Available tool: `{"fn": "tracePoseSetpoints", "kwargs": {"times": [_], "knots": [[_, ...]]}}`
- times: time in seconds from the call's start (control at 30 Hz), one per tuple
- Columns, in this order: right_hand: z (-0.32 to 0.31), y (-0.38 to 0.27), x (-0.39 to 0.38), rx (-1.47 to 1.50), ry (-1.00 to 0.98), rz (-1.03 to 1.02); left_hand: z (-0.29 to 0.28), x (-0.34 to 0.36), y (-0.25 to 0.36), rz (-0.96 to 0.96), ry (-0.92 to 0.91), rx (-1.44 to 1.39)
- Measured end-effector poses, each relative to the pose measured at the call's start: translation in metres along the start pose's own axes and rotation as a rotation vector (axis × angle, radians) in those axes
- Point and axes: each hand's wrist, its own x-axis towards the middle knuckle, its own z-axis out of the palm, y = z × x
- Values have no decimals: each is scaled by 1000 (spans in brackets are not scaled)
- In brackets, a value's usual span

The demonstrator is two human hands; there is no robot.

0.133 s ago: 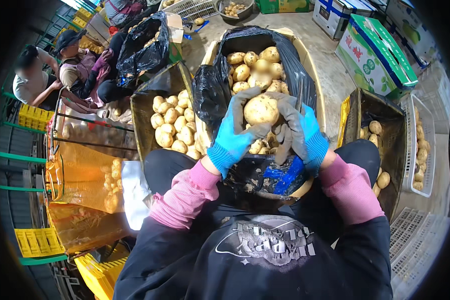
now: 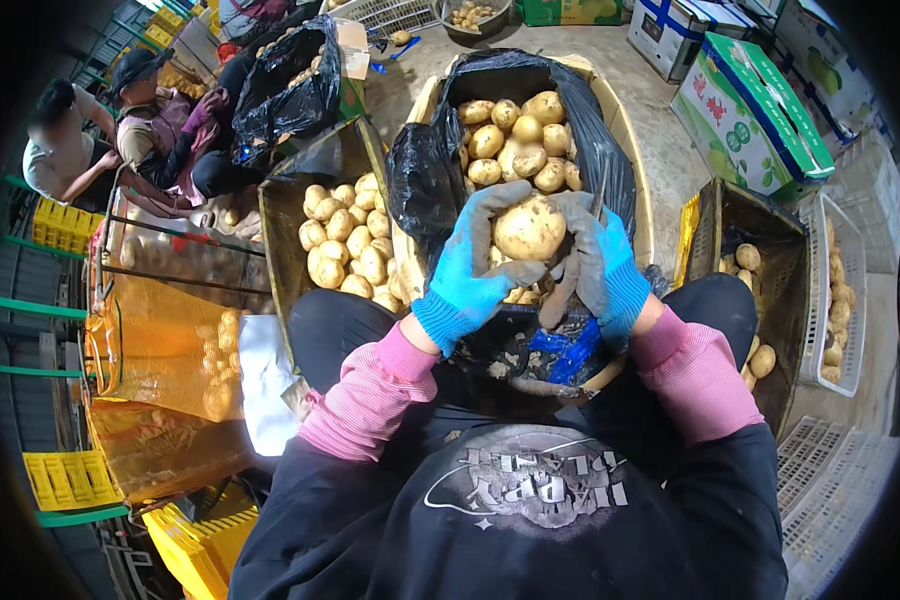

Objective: Trimming and cleaning potatoes using a utility knife while seated in a processing area.

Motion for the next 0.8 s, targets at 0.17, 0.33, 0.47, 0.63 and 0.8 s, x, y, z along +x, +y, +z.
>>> {"fn": "tracePoseSetpoints", "kwargs": {"times": [0.17,0.33,0.47,0.63,0.8], "knots": [[17,-24,-10,-106,-111,244,-8,-16,1,59,168,-25],[22,3,-8,-26,-101,196,-12,-28,4,80,134,7],[35,8,-4,-103,-208,119,-28,-53,11,42,228,-217],[7,19,-3,-314,-170,44,-62,-91,28,66,458,-436],[-16,22,1,-192,-71,146,-178,-259,50,186,987,-39]]}}
